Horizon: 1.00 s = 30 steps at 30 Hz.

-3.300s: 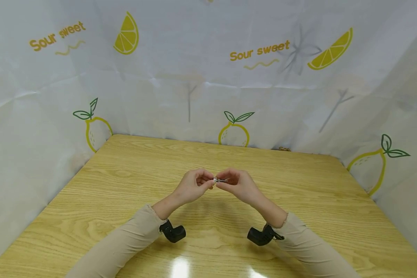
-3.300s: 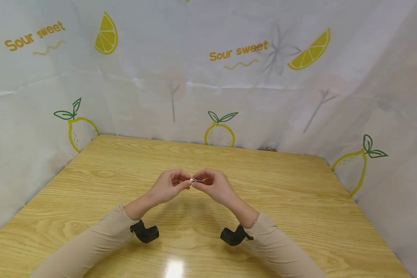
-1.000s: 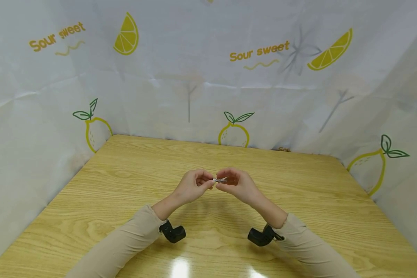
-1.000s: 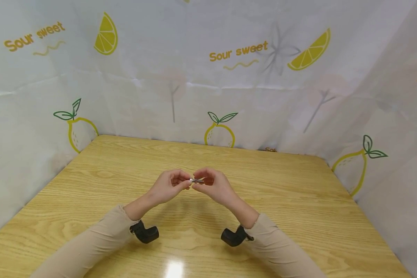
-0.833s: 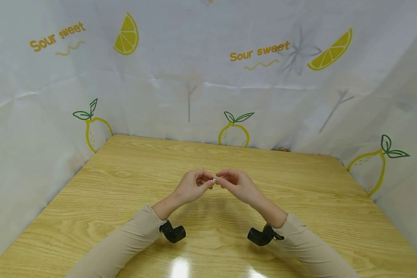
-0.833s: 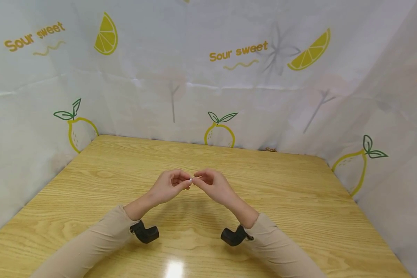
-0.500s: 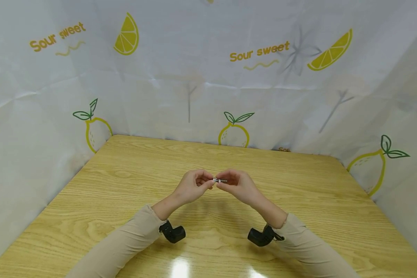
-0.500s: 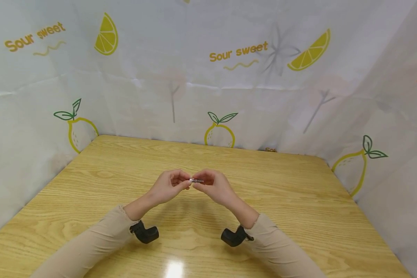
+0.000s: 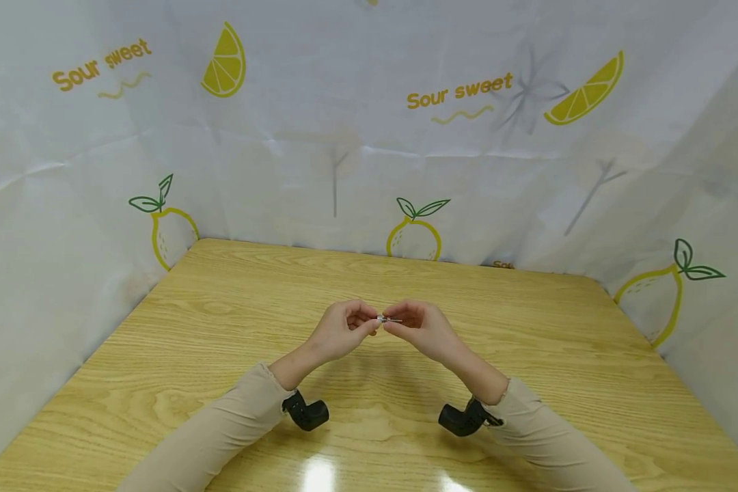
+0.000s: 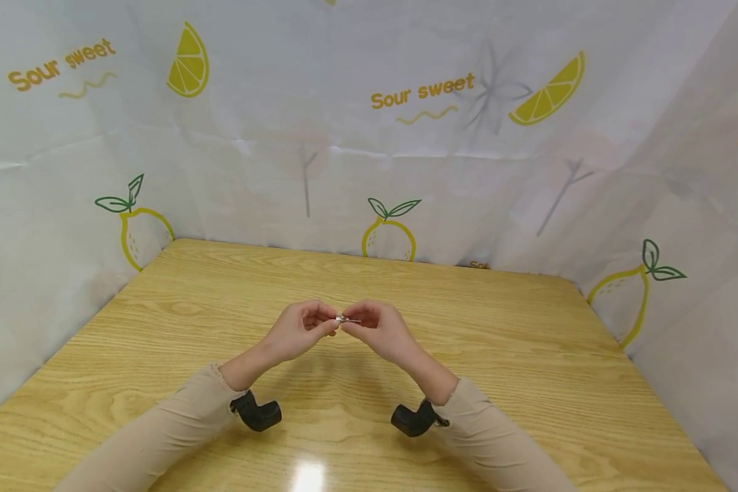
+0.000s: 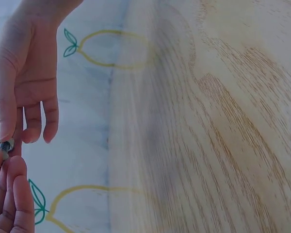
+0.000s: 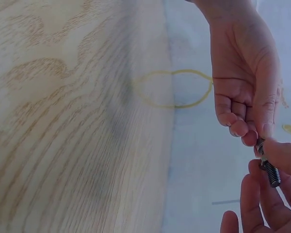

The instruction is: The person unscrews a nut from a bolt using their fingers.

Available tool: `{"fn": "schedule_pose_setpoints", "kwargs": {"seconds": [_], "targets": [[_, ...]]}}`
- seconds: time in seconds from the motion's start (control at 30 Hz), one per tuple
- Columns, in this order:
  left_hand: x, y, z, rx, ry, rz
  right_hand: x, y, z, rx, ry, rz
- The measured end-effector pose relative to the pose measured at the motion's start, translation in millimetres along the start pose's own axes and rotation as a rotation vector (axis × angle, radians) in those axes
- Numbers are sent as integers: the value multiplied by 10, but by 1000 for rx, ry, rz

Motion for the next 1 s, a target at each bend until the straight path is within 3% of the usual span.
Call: {"fn": "schedule_pose_setpoints", "kwargs": {"seconds": [0.17,0.4,0.7,1.0], "targets": [[-11,-2,7,1,-7,1,19,-5,0,-13,-25,-13],[-4,-3,3,3,-7,-13,10,44,5,44,-4,7],[-2,-3,2,-3,-13,-1,37,-16,-2,-27,-38,-8],[1,-2,8,-3,-40,-1,21,49,9,70,-22,15]]}}
Point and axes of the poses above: each hand's wrist, its own z-axis away from the middle knuckle, its own y-axis out of the palm, x = y × z, the point moved 9 cm from there along -z, towards the middle knuckle, and after that the axes turned 7 degrees about -x, right-handed, at the moved point
